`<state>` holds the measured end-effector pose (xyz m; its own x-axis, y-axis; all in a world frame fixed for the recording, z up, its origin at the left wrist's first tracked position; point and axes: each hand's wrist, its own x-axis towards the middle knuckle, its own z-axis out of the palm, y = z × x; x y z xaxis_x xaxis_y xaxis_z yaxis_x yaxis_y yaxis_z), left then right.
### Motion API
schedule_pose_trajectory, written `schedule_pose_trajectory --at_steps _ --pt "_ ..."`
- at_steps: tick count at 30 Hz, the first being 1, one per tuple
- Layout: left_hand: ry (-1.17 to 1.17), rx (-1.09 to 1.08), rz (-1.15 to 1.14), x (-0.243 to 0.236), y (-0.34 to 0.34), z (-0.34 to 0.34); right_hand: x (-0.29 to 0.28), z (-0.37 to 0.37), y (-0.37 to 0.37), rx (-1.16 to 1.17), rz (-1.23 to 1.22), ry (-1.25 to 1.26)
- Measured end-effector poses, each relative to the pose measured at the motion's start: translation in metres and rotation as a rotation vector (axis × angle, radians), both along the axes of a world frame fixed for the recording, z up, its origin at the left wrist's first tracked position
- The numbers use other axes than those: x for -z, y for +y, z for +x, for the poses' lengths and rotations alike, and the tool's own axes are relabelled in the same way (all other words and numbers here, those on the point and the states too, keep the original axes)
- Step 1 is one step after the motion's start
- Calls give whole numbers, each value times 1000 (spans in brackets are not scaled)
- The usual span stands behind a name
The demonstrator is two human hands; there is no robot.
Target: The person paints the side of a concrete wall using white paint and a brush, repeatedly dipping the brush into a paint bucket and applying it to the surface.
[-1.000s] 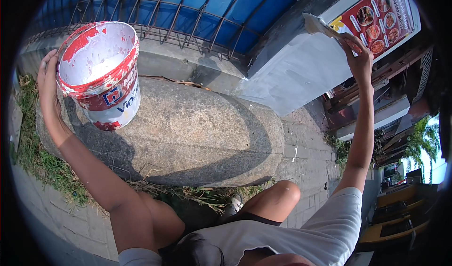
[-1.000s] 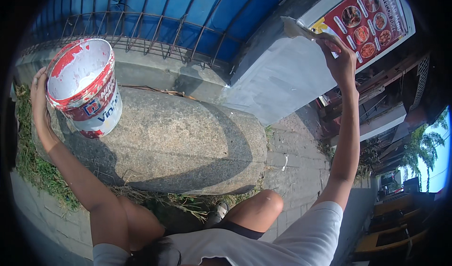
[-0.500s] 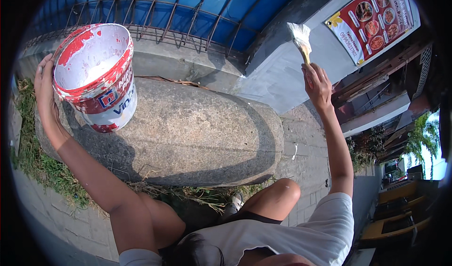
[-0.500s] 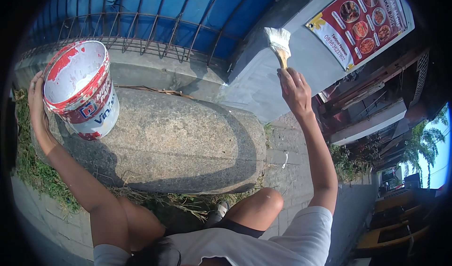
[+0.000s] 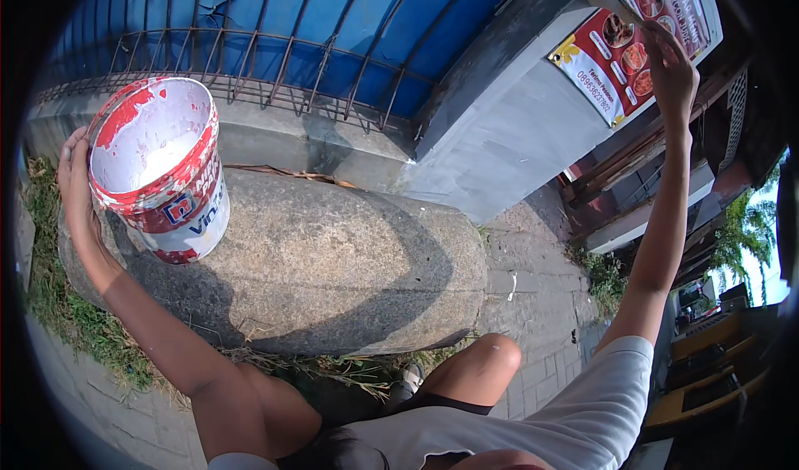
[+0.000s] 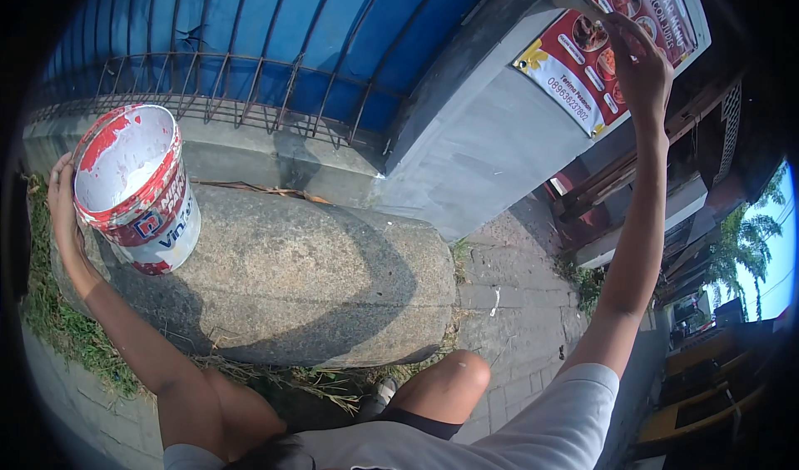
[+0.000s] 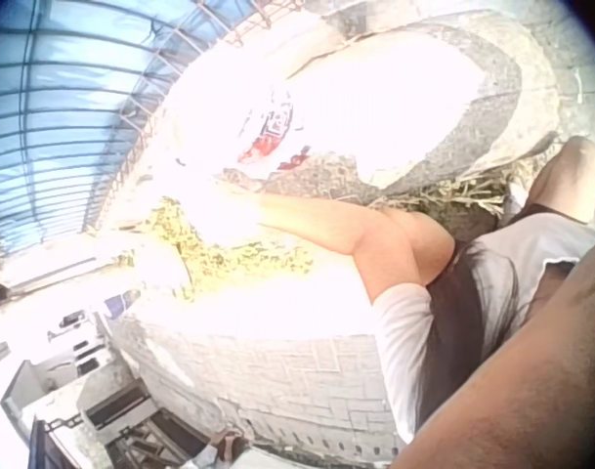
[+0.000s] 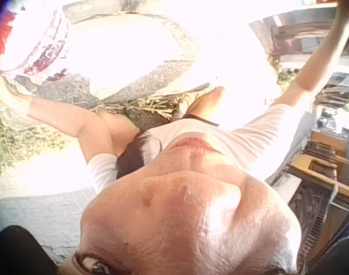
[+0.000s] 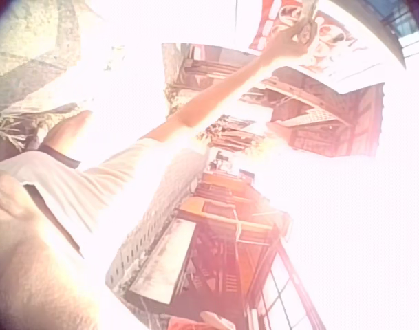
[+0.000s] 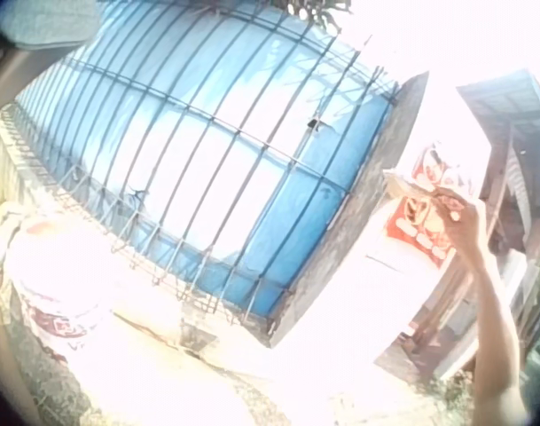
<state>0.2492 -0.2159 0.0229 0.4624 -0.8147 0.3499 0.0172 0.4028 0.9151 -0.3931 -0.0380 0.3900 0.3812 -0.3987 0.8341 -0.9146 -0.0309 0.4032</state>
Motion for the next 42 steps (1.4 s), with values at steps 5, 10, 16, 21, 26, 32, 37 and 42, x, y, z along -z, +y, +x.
schedule_pose_trajectory --at_steps 5,10,16,21,26,32,37,42 --pt "-4 -18 10 -2 4 -4 -23 -10 -29 0 -243 394" --pt "18 10 9 -3 4 -6 89 -2 -20 22 50 361" --pt "28 40 -2 -3 4 -8 133 17 15 -122 225 71" --pt "9 -12 12 -3 3 -3 23 0 -5 -115 343 -366" --pt "-9 -4 0 -1 0 1 -61 -4 -15 18 -117 71" --pt "31 -1 10 -4 3 -5 -7 -3 -37 -61 -186 350" --pt "27 5 11 -4 2 -6 138 13 -6 -60 230 333" --pt "90 26 33 -6 0 -9 179 31 11 -105 595 -14"
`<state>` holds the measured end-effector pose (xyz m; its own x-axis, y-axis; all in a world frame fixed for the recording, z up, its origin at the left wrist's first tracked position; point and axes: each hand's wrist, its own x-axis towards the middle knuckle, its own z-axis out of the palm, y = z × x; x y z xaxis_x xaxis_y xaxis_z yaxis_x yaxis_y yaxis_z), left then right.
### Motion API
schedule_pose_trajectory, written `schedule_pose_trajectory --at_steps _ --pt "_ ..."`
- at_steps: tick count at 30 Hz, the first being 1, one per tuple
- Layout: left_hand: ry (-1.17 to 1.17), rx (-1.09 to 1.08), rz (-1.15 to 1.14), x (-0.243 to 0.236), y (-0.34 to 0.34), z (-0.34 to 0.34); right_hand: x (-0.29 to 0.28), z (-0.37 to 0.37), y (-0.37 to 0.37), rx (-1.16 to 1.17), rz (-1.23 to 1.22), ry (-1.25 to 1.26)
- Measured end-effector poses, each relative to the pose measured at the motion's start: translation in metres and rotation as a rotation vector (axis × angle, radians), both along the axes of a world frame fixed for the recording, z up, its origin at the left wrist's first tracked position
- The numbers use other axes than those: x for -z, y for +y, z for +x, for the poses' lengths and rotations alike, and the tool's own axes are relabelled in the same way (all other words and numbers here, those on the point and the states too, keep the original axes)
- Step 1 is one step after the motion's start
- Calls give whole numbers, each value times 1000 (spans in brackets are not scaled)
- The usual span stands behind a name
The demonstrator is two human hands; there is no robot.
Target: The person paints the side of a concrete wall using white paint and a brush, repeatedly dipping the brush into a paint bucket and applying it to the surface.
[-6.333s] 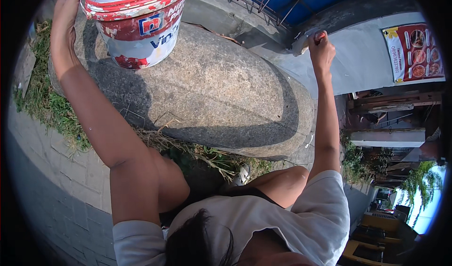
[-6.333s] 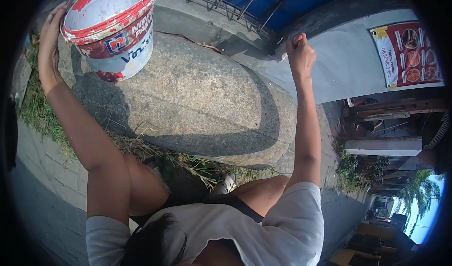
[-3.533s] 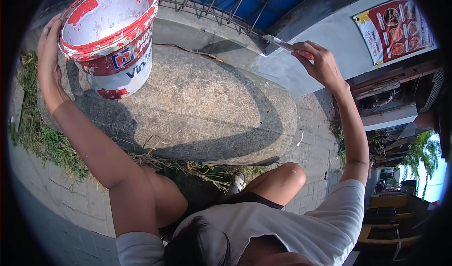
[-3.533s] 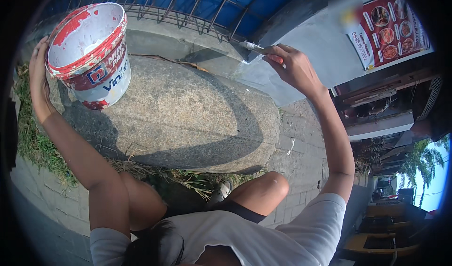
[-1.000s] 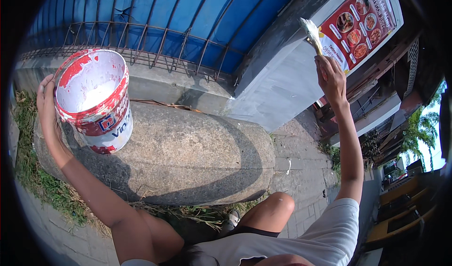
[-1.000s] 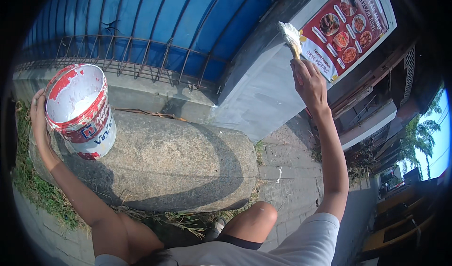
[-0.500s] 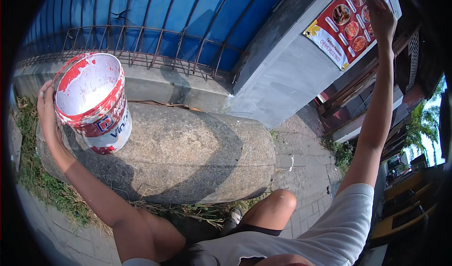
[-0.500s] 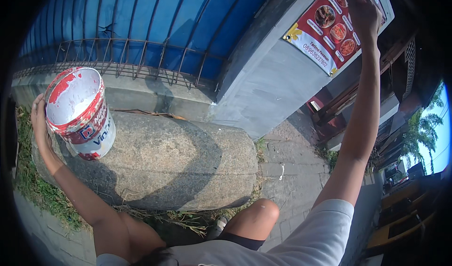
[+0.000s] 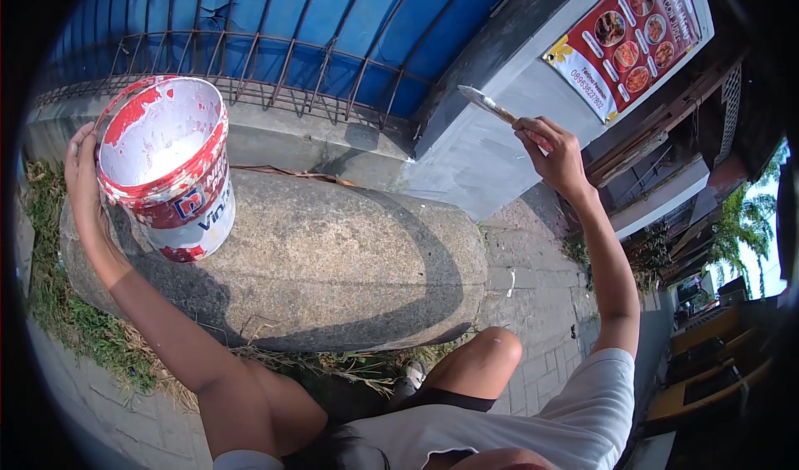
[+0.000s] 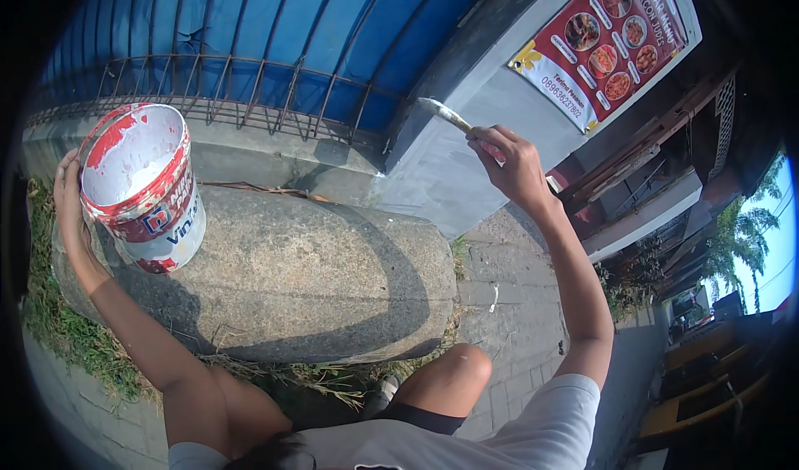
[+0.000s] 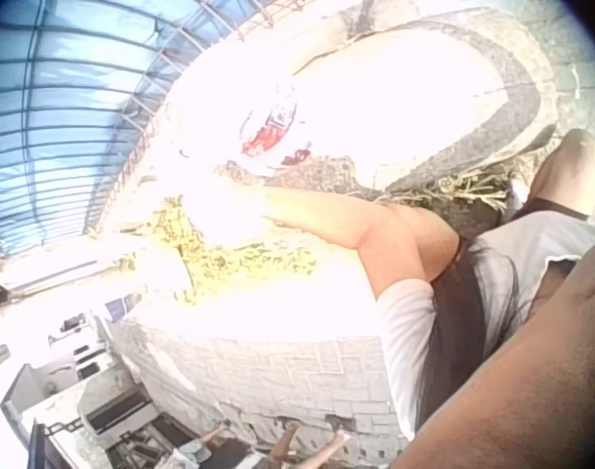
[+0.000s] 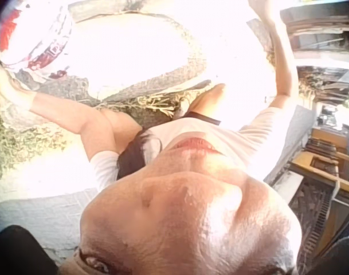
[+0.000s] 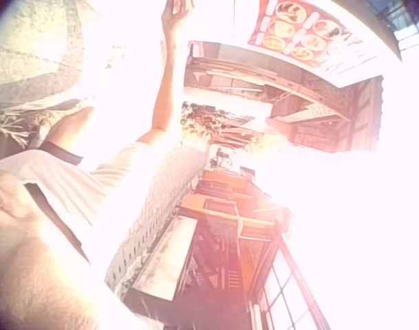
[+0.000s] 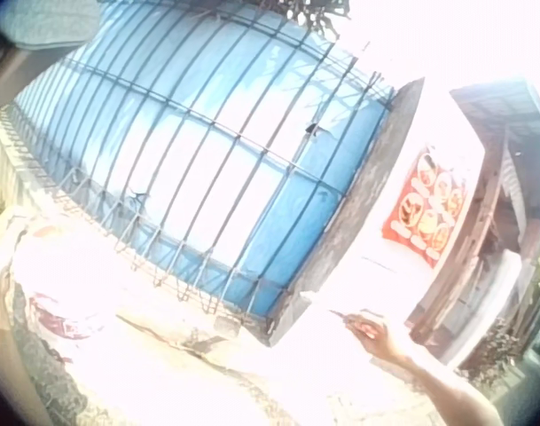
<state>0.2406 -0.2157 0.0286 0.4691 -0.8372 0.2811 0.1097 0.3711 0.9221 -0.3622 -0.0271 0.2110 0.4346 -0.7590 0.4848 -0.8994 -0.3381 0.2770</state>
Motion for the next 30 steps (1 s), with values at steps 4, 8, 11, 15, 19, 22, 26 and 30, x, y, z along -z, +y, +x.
schedule_pose_trajectory --at_steps 4,8,11,15,19,22,26,30 --pt "-63 -48 -10 -3 5 -4 -51 0 -21 124 27 -122" --pt "-46 -48 -25 -2 6 -3 -129 3 -21 208 -450 -97" --pt "-80 -45 -9 0 -1 0 -180 20 -33 128 -787 227" --pt "-16 -45 -8 0 -7 6 -184 51 -105 -18 -563 -95" --pt "-78 -89 -33 0 -6 7 -89 59 -182 152 -116 -80" --pt "-106 -95 -69 0 -4 6 -15 56 -222 159 40 55" --pt "-56 -32 -70 -1 -5 3 38 39 -239 264 135 107" --pt "-6 -48 -63 -2 -6 -1 28 33 -240 210 58 209"
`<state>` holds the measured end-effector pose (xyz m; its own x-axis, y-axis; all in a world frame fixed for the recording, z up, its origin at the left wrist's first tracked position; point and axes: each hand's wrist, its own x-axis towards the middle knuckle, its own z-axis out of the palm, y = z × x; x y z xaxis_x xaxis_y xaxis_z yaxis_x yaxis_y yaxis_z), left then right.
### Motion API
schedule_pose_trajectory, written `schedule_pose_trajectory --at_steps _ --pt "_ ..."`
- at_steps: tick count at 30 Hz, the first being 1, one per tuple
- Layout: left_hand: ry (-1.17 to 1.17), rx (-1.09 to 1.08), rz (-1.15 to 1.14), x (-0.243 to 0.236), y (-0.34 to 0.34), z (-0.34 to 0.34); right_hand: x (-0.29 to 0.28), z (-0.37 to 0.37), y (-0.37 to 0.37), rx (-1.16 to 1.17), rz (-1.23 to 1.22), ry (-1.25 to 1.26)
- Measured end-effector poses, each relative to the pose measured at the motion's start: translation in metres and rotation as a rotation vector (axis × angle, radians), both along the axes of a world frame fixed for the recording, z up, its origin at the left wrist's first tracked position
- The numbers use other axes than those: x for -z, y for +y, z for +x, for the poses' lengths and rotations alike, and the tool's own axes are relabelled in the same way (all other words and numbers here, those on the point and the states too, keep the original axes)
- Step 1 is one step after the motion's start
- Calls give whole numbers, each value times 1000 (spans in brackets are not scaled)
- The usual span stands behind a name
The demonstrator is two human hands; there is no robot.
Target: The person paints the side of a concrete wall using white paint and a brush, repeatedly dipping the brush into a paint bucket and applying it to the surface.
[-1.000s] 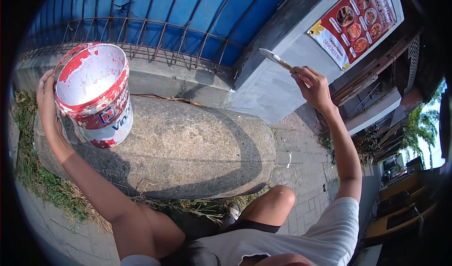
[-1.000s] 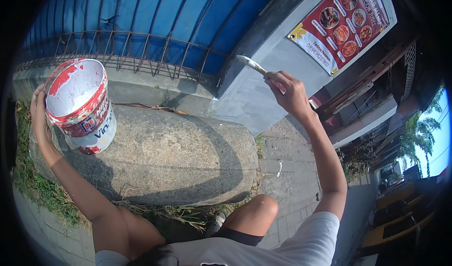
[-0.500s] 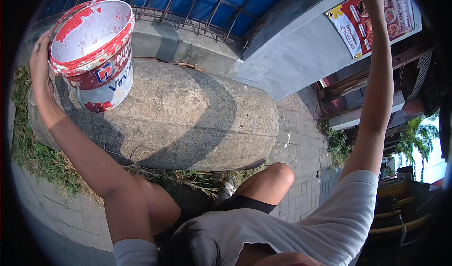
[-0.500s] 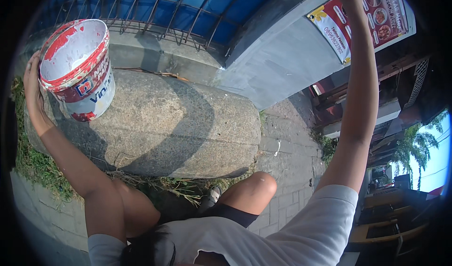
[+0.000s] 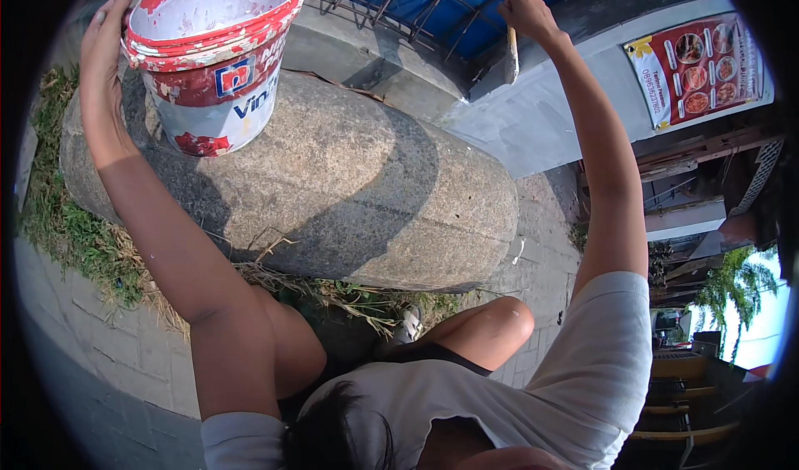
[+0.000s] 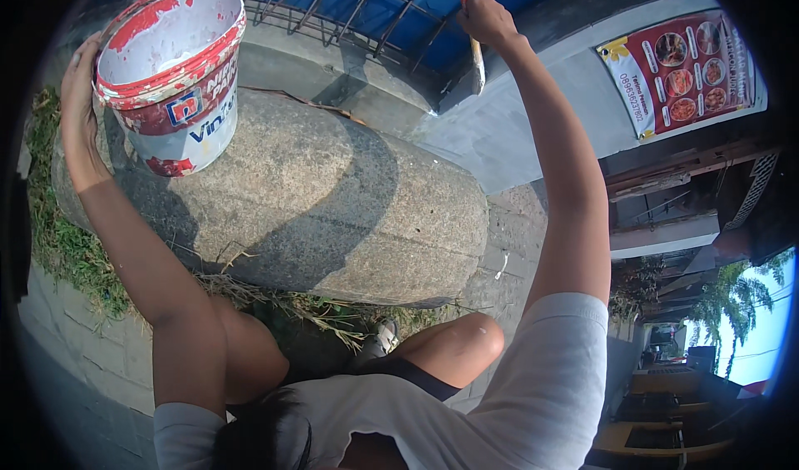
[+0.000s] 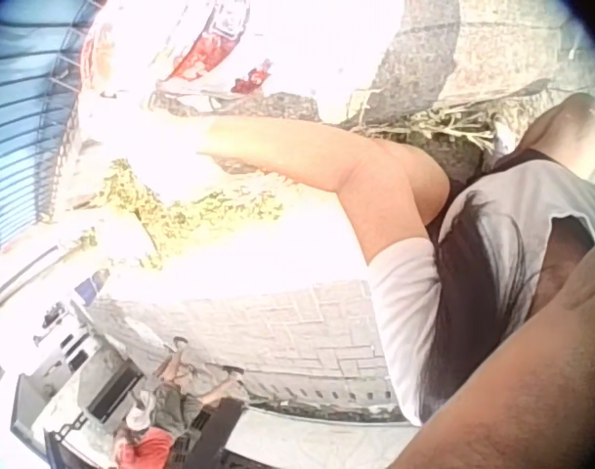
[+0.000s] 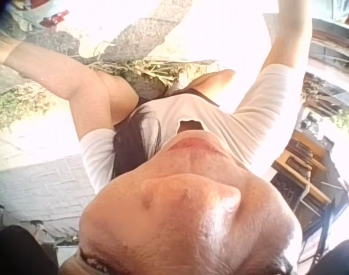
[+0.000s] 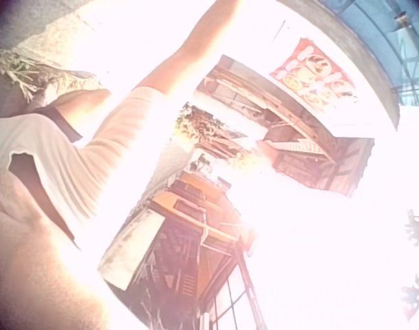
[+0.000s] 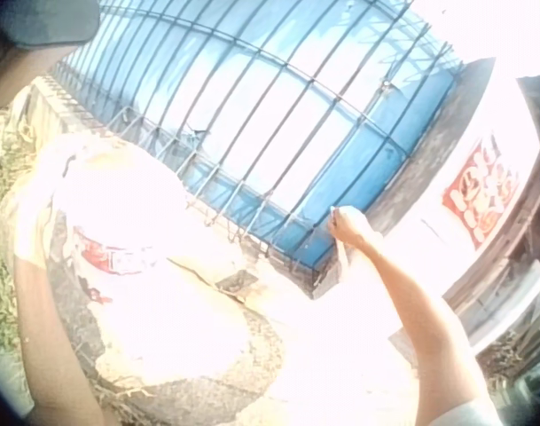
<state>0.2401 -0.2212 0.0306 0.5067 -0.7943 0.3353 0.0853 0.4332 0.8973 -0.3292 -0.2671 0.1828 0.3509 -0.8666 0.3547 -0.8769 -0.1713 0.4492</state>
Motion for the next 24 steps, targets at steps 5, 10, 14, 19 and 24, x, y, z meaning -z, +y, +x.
schedule_pose_trajectory --at_steps 5,10,14,19,24 --pt "-18 -31 26 -4 3 -1 -113 21 9 -29 -316 357" --pt "-24 -59 54 -6 2 -1 -129 50 13 -145 -348 388" --pt "-51 -62 25 -5 2 3 -33 54 -6 -89 -98 76" --pt "-81 -41 13 -3 4 5 36 12 -7 118 4 -26" --pt "-62 -48 35 -5 5 3 -72 -19 9 42 -307 23"
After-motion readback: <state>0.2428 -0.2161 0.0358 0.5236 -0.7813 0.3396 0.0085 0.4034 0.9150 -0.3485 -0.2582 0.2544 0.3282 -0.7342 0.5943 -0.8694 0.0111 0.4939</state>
